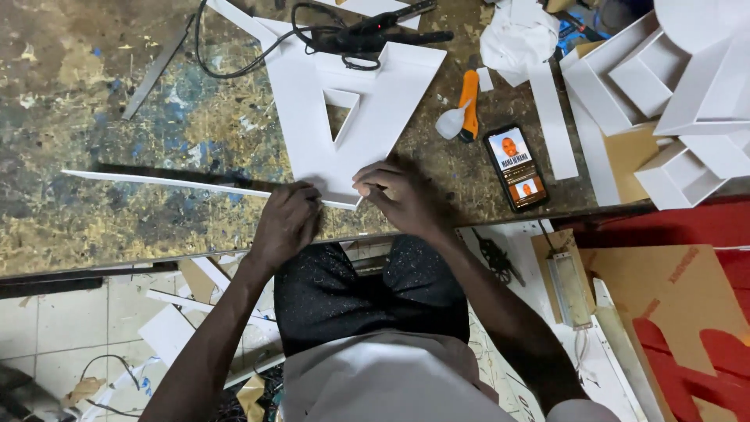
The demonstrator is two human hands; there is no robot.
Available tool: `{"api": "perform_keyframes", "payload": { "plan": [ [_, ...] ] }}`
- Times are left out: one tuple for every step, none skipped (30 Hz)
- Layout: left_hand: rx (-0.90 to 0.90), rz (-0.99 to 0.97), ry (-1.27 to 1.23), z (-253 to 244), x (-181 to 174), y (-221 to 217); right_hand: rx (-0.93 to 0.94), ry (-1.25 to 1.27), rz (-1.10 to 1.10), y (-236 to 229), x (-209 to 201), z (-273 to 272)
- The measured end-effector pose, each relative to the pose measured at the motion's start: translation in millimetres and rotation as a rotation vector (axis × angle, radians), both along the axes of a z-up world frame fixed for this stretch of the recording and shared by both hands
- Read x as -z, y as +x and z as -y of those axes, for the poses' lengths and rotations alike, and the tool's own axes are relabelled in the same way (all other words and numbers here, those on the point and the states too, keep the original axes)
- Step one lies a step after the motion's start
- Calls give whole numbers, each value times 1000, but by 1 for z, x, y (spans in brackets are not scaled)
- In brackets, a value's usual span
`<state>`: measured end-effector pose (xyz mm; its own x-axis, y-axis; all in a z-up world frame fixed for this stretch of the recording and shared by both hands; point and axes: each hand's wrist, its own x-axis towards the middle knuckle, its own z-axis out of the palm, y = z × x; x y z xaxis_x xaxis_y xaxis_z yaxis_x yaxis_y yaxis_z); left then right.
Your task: The person assembles a large white letter 'A' on a workbench. They use a hot glue gun to attach a long white strip to the letter's frame, then apply liquid glue from a bottle to secure the joints. A utility knife is used to trim excess material from the strip.
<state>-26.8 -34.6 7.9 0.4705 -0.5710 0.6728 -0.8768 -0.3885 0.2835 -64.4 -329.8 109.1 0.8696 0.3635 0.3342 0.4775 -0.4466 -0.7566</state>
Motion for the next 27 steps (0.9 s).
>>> {"api": "perform_keyframes", "payload": {
  "plan": [
    [-16,1,-5,1,-4,-2,64,32,44,0,8,0],
    [-30,7,-11,2,-8,-1,130,63,92,2,16,2],
    [-25,7,-11,3,-7,-4,135,63,92,-1,15,0],
    [-34,-3,-33,5,-5,-4,182,67,153,-2,14,-2],
    [-42,-13,-55,5,-4,-5,229,71,214,-4,13,-4],
    [-41,-17,-52,6,-2,-4,230,74,210,-7,18,-8],
    [-46,-6,-38,6,0,-3,206,22,259,-11,24,-12],
    [-49,0,-24,6,3,-5,182,-32,303,-17,29,-16],
    [-46,-8,-22,3,-1,-1,185,-31,294,-17,37,-22],
    [-25,10,1,2,-3,0,179,-45,355,-19,44,-25],
    [-3,29,24,0,-6,0,172,-59,416,-21,51,-28],
    [-14,30,19,2,-7,0,160,-62,418,-19,69,-28],
    [-1,37,5,4,-8,1,184,-4,404,-17,86,-28],
    [10,39,1,0,-10,-1,207,63,381,-17,105,-33],
    [-4,34,5,3,-8,2,195,69,376,-15,103,-34],
    [-2,31,-16,3,-7,1,198,108,385,-16,102,-37],
    [-1,28,-38,4,-5,0,202,146,392,-17,101,-40],
    [-13,16,-25,5,-9,0,193,160,378,-16,101,-42],
    [-2,21,-23,5,-12,0,187,138,408,-15,100,-43],
    [9,31,-26,7,-15,3,179,112,446,-12,99,-42],
    [-4,25,-18,5,-14,-2,168,123,438,-16,102,-45],
    [2,25,-46,7,-14,-1,192,111,418,-17,104,-45],
    [8,25,-73,9,-14,-1,216,100,398,-17,105,-45],
    [14,19,-73,8,-14,-1,223,98,393,-16,104,-48],
    [0,23,-75,7,-14,-2,237,126,402,-16,103,-51],
    [-8,32,-83,10,-13,0,256,147,417,-15,101,-50],
    [5,30,-89,9,-17,-4,268,139,418,-16,99,-51]
  ]
}}
